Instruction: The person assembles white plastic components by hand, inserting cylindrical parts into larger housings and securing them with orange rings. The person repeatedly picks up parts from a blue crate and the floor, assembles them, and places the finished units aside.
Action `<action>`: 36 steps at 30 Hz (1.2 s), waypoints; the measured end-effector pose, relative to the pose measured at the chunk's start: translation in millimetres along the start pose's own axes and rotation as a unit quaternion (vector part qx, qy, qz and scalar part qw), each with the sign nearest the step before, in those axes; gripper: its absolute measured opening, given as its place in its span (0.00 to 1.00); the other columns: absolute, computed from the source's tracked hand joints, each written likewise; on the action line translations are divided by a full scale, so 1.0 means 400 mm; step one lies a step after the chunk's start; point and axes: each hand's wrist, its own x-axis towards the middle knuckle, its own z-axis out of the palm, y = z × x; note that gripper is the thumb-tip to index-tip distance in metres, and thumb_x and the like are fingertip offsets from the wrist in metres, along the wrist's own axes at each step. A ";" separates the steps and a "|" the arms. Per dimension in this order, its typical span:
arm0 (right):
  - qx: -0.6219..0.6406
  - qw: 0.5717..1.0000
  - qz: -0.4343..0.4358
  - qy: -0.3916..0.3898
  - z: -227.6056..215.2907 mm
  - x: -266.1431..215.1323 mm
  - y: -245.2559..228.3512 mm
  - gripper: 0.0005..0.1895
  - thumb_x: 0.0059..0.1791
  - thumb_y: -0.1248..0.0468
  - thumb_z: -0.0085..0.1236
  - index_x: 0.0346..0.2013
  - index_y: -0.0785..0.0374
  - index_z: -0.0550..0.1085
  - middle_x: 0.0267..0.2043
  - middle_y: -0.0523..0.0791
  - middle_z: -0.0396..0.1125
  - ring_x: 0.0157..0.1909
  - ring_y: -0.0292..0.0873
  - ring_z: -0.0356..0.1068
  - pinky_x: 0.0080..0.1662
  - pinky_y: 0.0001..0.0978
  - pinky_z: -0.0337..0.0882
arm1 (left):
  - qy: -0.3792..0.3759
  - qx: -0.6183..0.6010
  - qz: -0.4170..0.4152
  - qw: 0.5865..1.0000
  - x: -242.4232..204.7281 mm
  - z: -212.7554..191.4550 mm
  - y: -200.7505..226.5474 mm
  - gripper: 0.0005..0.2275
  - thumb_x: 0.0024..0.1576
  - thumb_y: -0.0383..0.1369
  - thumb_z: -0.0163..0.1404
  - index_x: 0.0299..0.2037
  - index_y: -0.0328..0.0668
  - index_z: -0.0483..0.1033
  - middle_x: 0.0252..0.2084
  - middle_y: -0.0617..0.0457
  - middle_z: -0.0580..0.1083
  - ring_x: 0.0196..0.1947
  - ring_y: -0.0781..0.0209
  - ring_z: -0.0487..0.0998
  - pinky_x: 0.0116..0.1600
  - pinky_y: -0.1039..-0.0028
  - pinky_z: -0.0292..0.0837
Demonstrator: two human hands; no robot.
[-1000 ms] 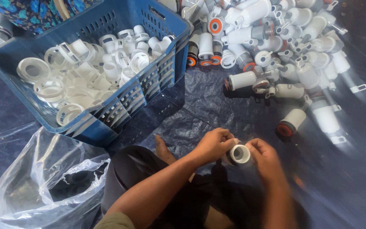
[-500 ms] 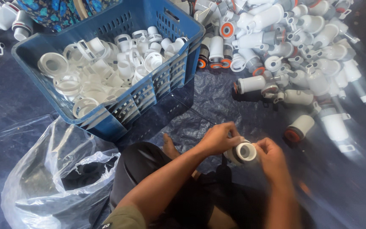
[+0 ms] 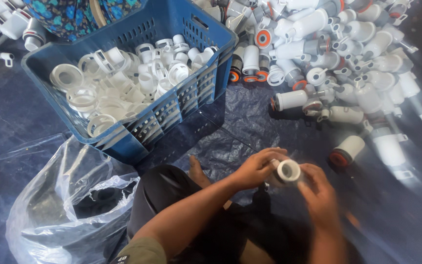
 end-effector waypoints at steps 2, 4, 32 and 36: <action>-0.022 0.999 0.024 0.031 0.010 0.000 0.002 0.20 0.47 0.67 0.55 0.55 0.66 0.72 0.59 0.49 0.66 0.63 0.45 0.66 0.62 0.38 0.66 | 0.006 0.017 0.022 1.000 0.000 0.016 -0.010 0.15 0.65 0.32 0.44 0.59 0.38 0.74 0.68 0.43 0.69 0.70 0.47 0.70 0.70 0.60 0.67; -0.039 0.998 0.016 0.049 0.019 0.005 0.007 0.21 0.48 0.65 0.56 0.56 0.66 0.71 0.60 0.49 0.65 0.64 0.45 0.66 0.62 0.38 0.67 | -0.002 0.019 0.046 0.999 -0.003 0.027 -0.014 0.17 0.65 0.35 0.46 0.62 0.37 0.71 0.68 0.42 0.68 0.71 0.46 0.68 0.72 0.59 0.65; -0.117 0.989 0.078 0.043 0.056 0.034 0.058 0.27 0.48 0.69 0.53 0.63 0.67 0.68 0.61 0.52 0.67 0.64 0.48 0.66 0.62 0.39 0.64 | 0.026 0.008 -0.083 0.996 0.008 0.016 0.052 0.19 0.56 0.29 0.45 0.59 0.39 0.73 0.54 0.41 0.74 0.54 0.49 0.78 0.60 0.63 0.72; 0.066 0.990 0.119 0.037 0.056 0.032 0.046 0.27 0.50 0.68 0.45 0.65 0.64 0.68 0.65 0.50 0.67 0.66 0.46 0.66 0.65 0.37 0.63 | 0.058 0.025 -0.018 0.998 0.002 0.021 0.053 0.18 0.56 0.28 0.44 0.57 0.37 0.75 0.55 0.39 0.76 0.57 0.47 0.77 0.63 0.63 0.71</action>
